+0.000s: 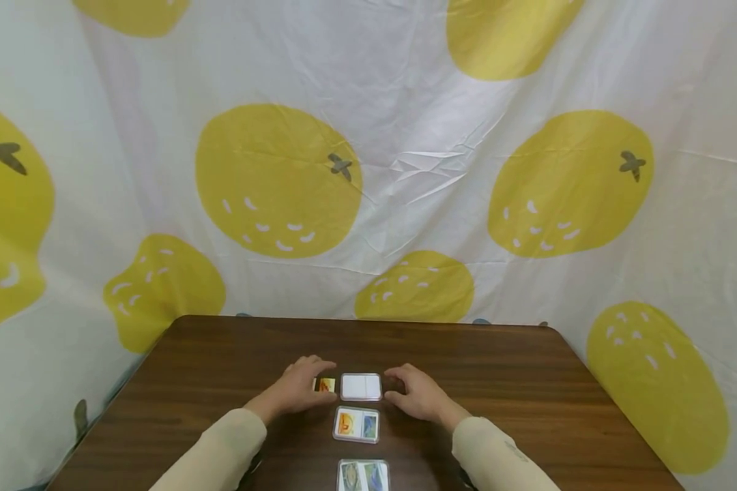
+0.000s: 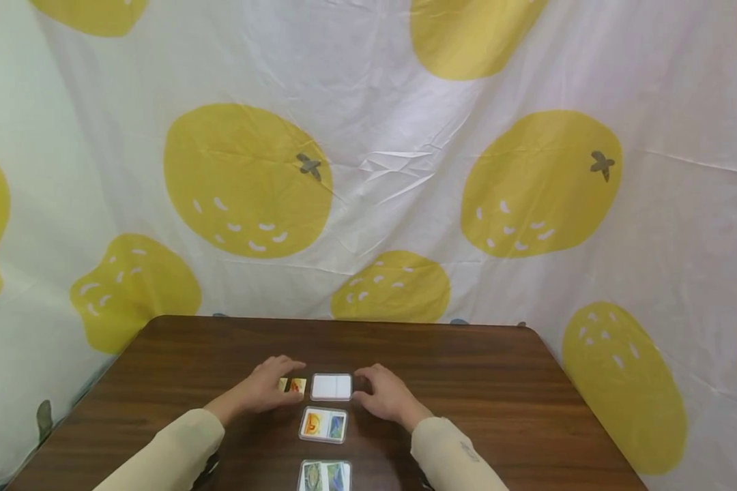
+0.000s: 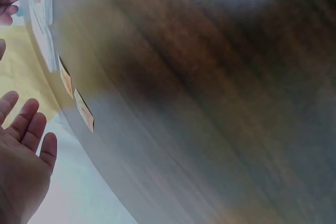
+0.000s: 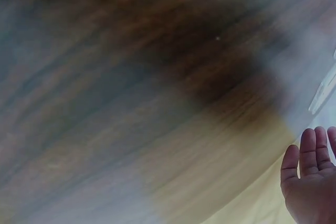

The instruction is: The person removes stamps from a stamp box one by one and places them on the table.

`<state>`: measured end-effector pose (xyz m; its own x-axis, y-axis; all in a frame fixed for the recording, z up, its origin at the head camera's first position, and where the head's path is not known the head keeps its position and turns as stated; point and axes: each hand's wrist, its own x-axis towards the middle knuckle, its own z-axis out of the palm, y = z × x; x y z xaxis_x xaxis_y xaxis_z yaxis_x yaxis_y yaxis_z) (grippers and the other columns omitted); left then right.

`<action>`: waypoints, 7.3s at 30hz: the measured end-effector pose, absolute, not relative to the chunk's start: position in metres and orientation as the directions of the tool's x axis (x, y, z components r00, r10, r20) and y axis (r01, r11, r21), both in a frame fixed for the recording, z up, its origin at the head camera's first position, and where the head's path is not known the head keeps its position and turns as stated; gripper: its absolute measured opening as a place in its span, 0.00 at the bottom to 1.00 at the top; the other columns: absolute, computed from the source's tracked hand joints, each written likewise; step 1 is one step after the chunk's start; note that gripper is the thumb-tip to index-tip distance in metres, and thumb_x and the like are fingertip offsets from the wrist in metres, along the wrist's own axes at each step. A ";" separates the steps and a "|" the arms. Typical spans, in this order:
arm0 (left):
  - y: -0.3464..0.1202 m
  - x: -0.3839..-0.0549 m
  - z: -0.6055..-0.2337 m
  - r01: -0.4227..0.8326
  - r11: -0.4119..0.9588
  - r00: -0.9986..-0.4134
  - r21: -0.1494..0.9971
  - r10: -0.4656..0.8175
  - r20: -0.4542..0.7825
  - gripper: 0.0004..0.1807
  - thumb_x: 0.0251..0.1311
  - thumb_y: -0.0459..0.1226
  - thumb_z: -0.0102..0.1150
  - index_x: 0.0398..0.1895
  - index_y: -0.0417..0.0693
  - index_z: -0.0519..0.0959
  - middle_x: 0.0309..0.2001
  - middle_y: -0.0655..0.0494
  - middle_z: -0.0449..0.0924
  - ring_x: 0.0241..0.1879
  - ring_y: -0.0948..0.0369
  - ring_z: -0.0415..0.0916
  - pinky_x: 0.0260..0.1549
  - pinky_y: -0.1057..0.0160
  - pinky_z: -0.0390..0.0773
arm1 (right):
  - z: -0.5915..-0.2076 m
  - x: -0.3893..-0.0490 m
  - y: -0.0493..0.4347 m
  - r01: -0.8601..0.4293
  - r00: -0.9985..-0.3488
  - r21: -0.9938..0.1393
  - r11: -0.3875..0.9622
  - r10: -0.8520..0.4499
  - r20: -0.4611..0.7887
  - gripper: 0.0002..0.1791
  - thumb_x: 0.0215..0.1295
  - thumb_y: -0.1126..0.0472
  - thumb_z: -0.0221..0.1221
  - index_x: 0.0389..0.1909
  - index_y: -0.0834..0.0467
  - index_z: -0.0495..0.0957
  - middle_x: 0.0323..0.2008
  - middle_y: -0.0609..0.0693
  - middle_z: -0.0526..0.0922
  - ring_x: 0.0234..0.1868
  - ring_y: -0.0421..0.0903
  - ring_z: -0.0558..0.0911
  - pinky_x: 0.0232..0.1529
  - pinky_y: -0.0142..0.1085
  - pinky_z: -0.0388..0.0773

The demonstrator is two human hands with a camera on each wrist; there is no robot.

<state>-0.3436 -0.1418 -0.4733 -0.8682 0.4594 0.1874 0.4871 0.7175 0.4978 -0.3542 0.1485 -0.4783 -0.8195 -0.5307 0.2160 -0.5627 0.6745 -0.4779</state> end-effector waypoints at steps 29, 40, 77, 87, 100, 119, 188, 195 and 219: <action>-0.136 -0.313 -0.498 0.611 0.627 -0.778 0.484 0.588 0.220 0.36 0.49 0.51 0.74 0.57 0.39 0.77 0.52 0.50 0.77 0.55 0.50 0.72 0.56 0.43 0.67 | -0.499 -0.321 0.150 -0.572 -0.773 -0.521 0.634 -0.630 0.083 0.34 0.53 0.40 0.69 0.56 0.56 0.80 0.45 0.41 0.77 0.47 0.40 0.75 0.51 0.40 0.74; -0.134 -0.312 -0.499 0.634 0.618 -0.763 0.465 0.596 0.249 0.36 0.47 0.52 0.75 0.56 0.40 0.78 0.51 0.50 0.77 0.54 0.52 0.71 0.56 0.46 0.67 | -0.502 -0.322 0.142 -0.619 -0.761 -0.424 0.661 -0.639 0.116 0.40 0.49 0.34 0.70 0.58 0.54 0.78 0.47 0.41 0.76 0.49 0.41 0.74 0.53 0.41 0.73; -0.125 -0.322 -0.500 0.673 0.647 -0.733 0.358 0.649 0.205 0.34 0.49 0.51 0.74 0.55 0.40 0.80 0.50 0.49 0.76 0.52 0.53 0.71 0.54 0.52 0.70 | -0.495 -0.326 0.134 -0.592 -0.783 -0.392 0.704 -0.618 0.071 0.37 0.51 0.38 0.70 0.59 0.54 0.78 0.52 0.46 0.76 0.54 0.49 0.73 0.55 0.49 0.71; -0.126 -0.323 -0.503 0.657 0.662 -0.745 0.360 0.643 0.179 0.33 0.50 0.52 0.73 0.54 0.42 0.80 0.51 0.49 0.76 0.53 0.53 0.71 0.54 0.52 0.71 | -0.495 -0.327 0.131 -0.582 -0.787 -0.373 0.723 -0.616 0.036 0.36 0.50 0.39 0.71 0.57 0.54 0.78 0.50 0.46 0.76 0.53 0.48 0.74 0.56 0.50 0.70; -0.123 -0.321 -0.495 0.648 0.672 -0.750 0.358 0.645 0.146 0.34 0.50 0.51 0.73 0.56 0.40 0.79 0.50 0.50 0.76 0.52 0.54 0.71 0.54 0.54 0.70 | -0.493 -0.328 0.129 -0.565 -0.792 -0.388 0.728 -0.610 0.007 0.34 0.49 0.39 0.71 0.54 0.54 0.78 0.49 0.45 0.75 0.53 0.47 0.74 0.56 0.49 0.70; -0.125 -0.321 -0.495 0.644 0.668 -0.750 0.373 0.648 0.133 0.31 0.52 0.52 0.72 0.55 0.42 0.80 0.50 0.52 0.75 0.52 0.55 0.71 0.54 0.53 0.70 | -0.494 -0.328 0.129 -0.556 -0.802 -0.372 0.743 -0.597 0.008 0.32 0.48 0.39 0.71 0.51 0.53 0.78 0.47 0.45 0.75 0.50 0.48 0.74 0.53 0.47 0.72; -0.128 -0.329 -0.498 0.664 0.660 -0.735 0.351 0.662 0.145 0.29 0.50 0.56 0.72 0.48 0.48 0.80 0.48 0.57 0.77 0.51 0.59 0.71 0.54 0.54 0.70 | -0.497 -0.334 0.129 -0.598 -0.779 -0.346 0.723 -0.626 0.038 0.32 0.47 0.40 0.70 0.50 0.53 0.78 0.44 0.42 0.75 0.47 0.43 0.74 0.54 0.48 0.71; -0.128 -0.330 -0.497 0.658 0.658 -0.733 0.366 0.672 0.110 0.28 0.53 0.54 0.71 0.51 0.48 0.80 0.50 0.56 0.77 0.53 0.58 0.72 0.56 0.54 0.69 | -0.498 -0.334 0.129 -0.592 -0.782 -0.353 0.724 -0.623 0.032 0.33 0.48 0.40 0.69 0.51 0.55 0.78 0.45 0.42 0.75 0.48 0.44 0.74 0.55 0.48 0.70; -0.128 -0.329 -0.493 0.665 0.665 -0.736 0.341 0.660 0.150 0.26 0.46 0.54 0.75 0.43 0.49 0.82 0.42 0.61 0.76 0.45 0.63 0.71 0.49 0.58 0.71 | -0.495 -0.332 0.128 -0.606 -0.774 -0.348 0.715 -0.632 0.051 0.31 0.47 0.39 0.70 0.49 0.54 0.79 0.41 0.42 0.74 0.44 0.42 0.74 0.51 0.46 0.71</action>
